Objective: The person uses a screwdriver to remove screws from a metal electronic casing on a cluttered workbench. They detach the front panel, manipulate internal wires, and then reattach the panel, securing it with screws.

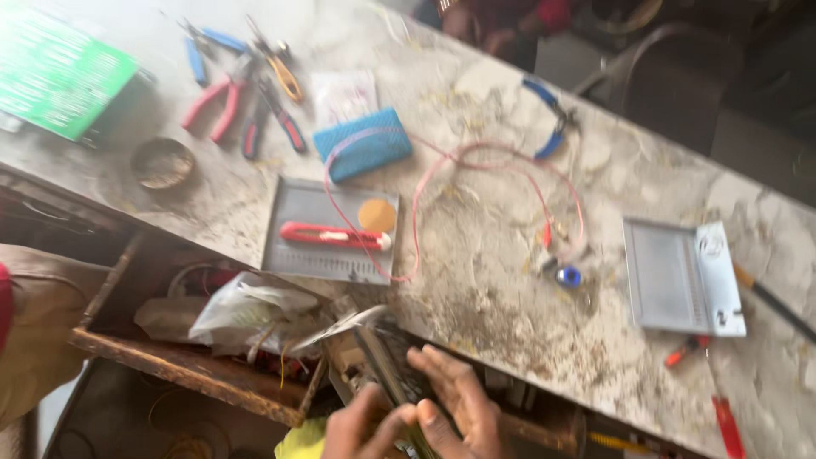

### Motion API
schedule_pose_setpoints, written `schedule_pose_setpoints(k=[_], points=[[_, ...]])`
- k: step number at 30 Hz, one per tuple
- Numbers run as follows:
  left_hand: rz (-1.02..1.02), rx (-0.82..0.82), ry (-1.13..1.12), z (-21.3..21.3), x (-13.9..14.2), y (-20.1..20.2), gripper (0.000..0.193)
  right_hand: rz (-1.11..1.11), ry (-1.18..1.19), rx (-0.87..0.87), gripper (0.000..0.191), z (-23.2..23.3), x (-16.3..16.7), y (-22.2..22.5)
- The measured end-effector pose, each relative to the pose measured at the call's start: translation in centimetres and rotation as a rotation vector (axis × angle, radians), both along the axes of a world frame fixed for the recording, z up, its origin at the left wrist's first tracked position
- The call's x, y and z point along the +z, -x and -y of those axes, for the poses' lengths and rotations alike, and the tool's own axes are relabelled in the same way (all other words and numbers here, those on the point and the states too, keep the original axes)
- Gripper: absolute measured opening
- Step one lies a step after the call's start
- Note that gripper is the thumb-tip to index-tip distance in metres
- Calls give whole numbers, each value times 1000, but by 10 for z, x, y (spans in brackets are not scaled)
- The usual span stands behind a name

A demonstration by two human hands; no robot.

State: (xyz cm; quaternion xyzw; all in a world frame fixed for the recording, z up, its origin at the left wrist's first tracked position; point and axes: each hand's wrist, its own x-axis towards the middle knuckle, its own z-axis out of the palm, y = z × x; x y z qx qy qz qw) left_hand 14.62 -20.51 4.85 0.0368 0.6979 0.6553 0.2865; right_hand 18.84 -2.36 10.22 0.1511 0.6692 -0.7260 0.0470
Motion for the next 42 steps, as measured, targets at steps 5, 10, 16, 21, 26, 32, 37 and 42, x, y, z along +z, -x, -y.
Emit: schedule_pose_setpoints(k=[5, 10, 16, 21, 26, 32, 37, 42], points=[[552, 209, -361, 18, -7, 30, 30, 225, -472, 103, 62, 5, 18, 29], [440, 219, -365, 19, -24, 40, 24, -110, -720, 225, 61, 0, 11, 37], [-87, 168, 333, 6, 20, 48, 34, -12, -896, 224, 42, -5, 6, 55], [-965, 472, 569, -2, 96, 93, 44, -220, -992, 177, 26, 3, 18, 71], [-781, 247, 584, -7, 102, 166, 35, -196, -1005, 166, 24, 14, 35, 72], [-715, 167, 587, -18, 65, 169, 21, -87, -987, 52, 18, 16, 49, 85], [-725, 175, 624, -22, 60, 166, 18, -55, -944, 6, 18, 19, 50, 90], [-702, 175, 654, -24, 60, 167, 19, -87, -1004, 95, 19, 5, 46, 95]])
